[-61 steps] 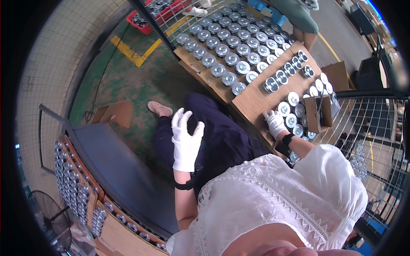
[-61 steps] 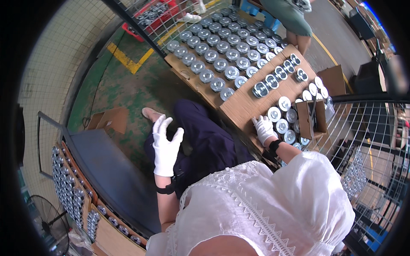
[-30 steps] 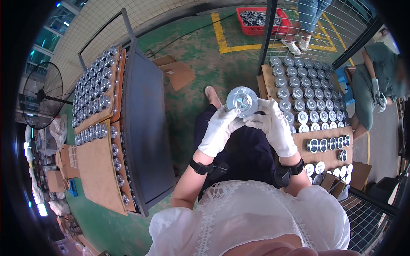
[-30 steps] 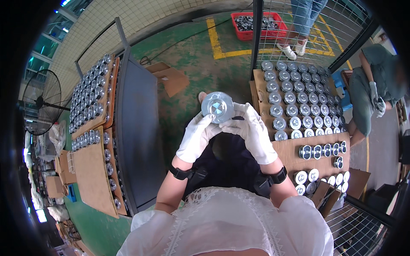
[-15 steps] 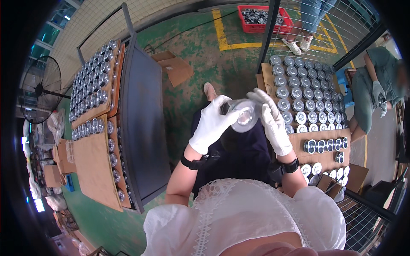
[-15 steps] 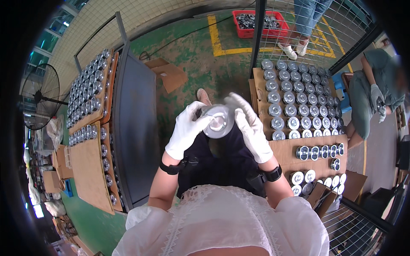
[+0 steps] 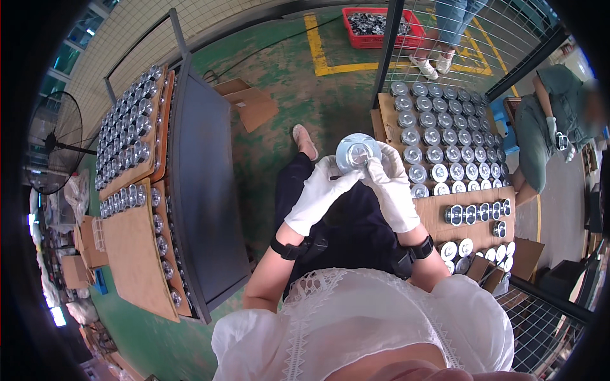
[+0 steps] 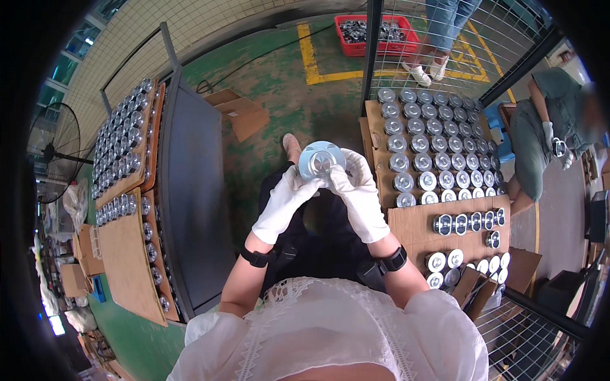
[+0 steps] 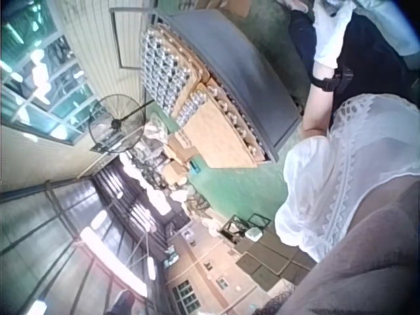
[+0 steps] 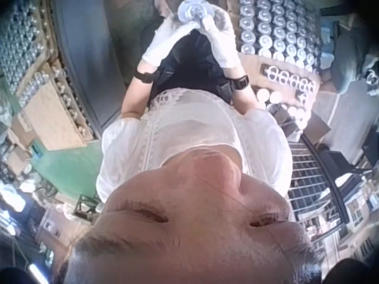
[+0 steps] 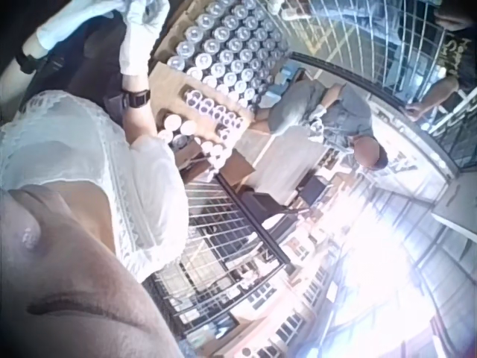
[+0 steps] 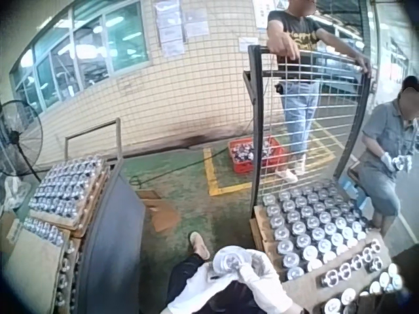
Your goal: Inspecting, cleaning, and organizing metal automotive components on a work surface in a factory setting.
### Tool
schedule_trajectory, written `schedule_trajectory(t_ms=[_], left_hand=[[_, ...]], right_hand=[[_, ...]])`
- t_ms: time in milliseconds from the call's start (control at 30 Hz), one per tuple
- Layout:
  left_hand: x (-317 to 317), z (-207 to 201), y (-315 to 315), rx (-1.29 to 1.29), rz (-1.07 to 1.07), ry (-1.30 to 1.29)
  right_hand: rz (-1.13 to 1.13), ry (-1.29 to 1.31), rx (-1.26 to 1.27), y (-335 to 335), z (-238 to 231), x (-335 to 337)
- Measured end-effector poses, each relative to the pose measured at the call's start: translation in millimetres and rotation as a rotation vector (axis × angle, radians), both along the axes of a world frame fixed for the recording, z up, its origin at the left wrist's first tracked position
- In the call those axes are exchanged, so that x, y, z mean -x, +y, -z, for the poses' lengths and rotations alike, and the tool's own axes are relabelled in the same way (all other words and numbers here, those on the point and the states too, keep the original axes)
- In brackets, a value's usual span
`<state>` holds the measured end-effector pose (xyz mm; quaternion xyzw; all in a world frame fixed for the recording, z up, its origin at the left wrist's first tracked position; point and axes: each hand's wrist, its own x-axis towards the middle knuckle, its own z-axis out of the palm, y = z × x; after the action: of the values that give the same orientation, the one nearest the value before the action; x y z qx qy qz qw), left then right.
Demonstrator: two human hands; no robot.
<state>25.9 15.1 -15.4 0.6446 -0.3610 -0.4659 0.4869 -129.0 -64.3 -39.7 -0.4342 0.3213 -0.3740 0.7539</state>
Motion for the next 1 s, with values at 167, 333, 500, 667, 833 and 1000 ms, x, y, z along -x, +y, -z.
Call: schedule_trajectory(t_ms=[167,333,500,667,833,1000], left_hand=[[6.2,4.0,-1.1,0.093,-0.06,-0.141],[21.1,-1.5,-7.4,0.347,-0.222,-0.496],[28.6,-19.9,-9.4,0.441,-0.156,-0.651],[30.3,-27.4,-11.0,0.459,-0.123,-0.804],[23.8,-24.2,-7.3,0.512,-0.122,-0.882],[13.7,-17.3,-3.3,0.404,-0.118,-0.821]], right_hand=[[0.05,-0.105,-0.061,3.8,1.0,-2.8],[-0.033,-0.262,-0.151,1.7,10.0,-5.2],[-0.217,-0.615,-0.545,5.8,28.7,-6.4],[-0.322,-0.805,-0.76,8.5,31.2,-5.7],[-0.244,-0.735,-0.652,4.5,8.1,-2.2],[-0.155,-0.498,-0.279,3.4,-2.9,-0.9]])
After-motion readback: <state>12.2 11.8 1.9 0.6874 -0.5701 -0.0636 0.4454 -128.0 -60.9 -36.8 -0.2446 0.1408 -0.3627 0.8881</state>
